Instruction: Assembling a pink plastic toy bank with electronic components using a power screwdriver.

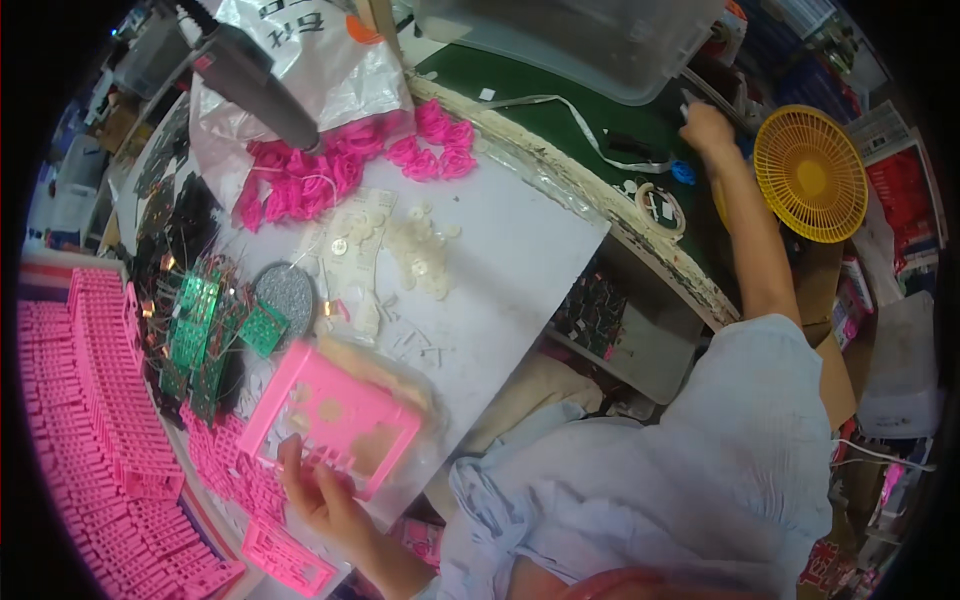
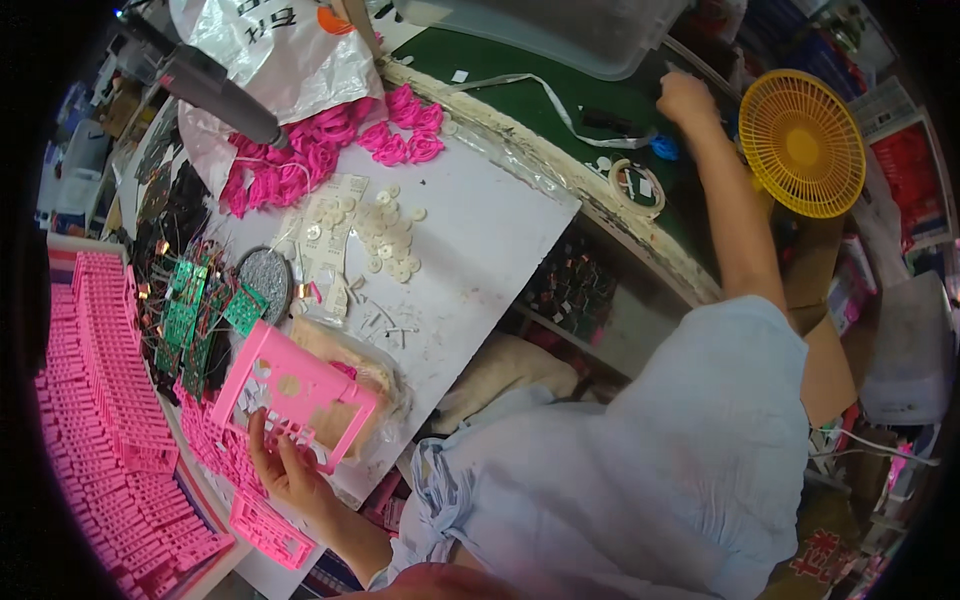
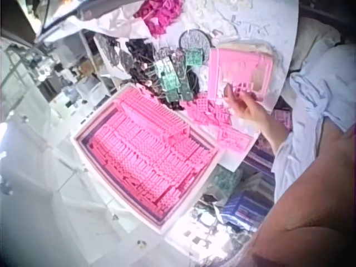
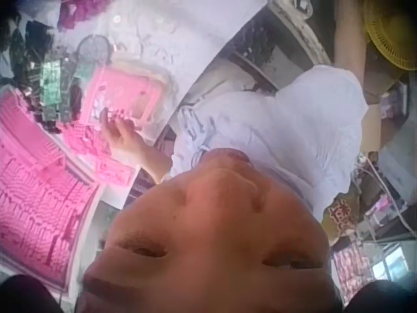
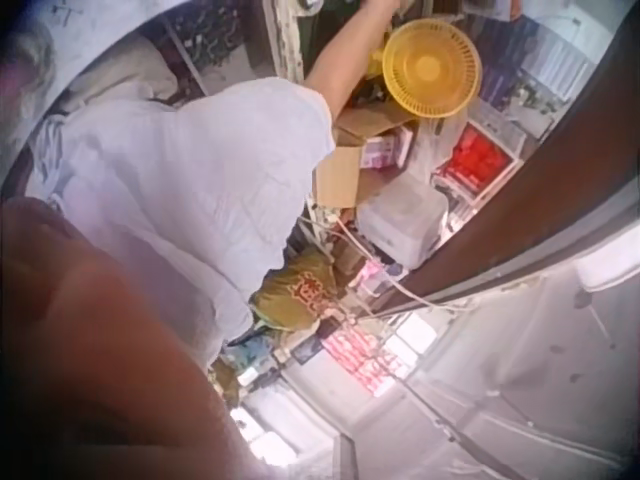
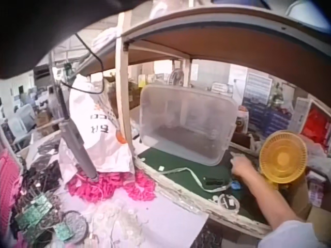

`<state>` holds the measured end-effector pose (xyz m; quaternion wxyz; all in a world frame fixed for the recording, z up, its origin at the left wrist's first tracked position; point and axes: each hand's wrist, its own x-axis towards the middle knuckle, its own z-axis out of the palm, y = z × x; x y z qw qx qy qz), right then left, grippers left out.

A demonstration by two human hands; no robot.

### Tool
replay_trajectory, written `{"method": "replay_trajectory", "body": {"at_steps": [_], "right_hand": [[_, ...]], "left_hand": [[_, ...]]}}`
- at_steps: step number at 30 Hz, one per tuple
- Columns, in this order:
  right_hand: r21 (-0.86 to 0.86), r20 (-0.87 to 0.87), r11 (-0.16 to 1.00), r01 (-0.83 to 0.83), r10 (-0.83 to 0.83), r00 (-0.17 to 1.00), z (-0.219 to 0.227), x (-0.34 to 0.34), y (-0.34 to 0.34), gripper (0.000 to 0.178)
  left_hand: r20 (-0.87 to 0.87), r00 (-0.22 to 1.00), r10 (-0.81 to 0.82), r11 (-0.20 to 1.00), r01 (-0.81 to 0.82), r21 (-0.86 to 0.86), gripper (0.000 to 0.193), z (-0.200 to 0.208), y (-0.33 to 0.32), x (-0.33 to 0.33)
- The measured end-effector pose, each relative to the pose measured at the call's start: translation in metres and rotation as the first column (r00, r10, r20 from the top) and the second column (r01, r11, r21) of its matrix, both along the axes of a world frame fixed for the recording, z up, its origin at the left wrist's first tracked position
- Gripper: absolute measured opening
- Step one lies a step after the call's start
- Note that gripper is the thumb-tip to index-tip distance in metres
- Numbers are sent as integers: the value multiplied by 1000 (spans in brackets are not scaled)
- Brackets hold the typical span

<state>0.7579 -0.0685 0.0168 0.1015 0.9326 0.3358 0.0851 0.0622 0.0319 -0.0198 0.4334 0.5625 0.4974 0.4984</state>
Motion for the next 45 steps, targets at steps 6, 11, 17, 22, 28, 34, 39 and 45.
{"method": "replay_trajectory", "body": {"at_steps": [6,11,17,22,28,34,39,45], "right_hand": [[244,13,834,-495,507,862,116,-155,59,37],[433,-554,-91,-897,758,-344,128,-349,117,49],[523,131,-494,-695,852,-507,89,-473,169,30],[905,-397,423,-48,800,-450,6,-447,162,66],[663,-482,742,100,524,-702,-34,-507,134,53],[817,-347,546,185,723,-598,-31,-520,125,49],[848,-401,529,45,695,-597,-25,-512,124,52],[813,-374,551,188,742,-555,-36,-515,128,63]], "left_hand": [[-151,980,-130,980,150,131,48,-10,3,5],[52,854,-518,855,513,78,47,25,18,38],[353,908,-227,915,323,-242,39,5,5,15],[662,750,-2,959,189,-211,19,22,-6,-5],[-186,960,212,960,-169,221,72,-6,-1,-7],[-179,978,107,994,-103,32,106,20,-1,13],[-253,962,98,994,-80,79,115,5,10,7],[-40,979,197,970,-189,154,113,27,-5,14]]}}
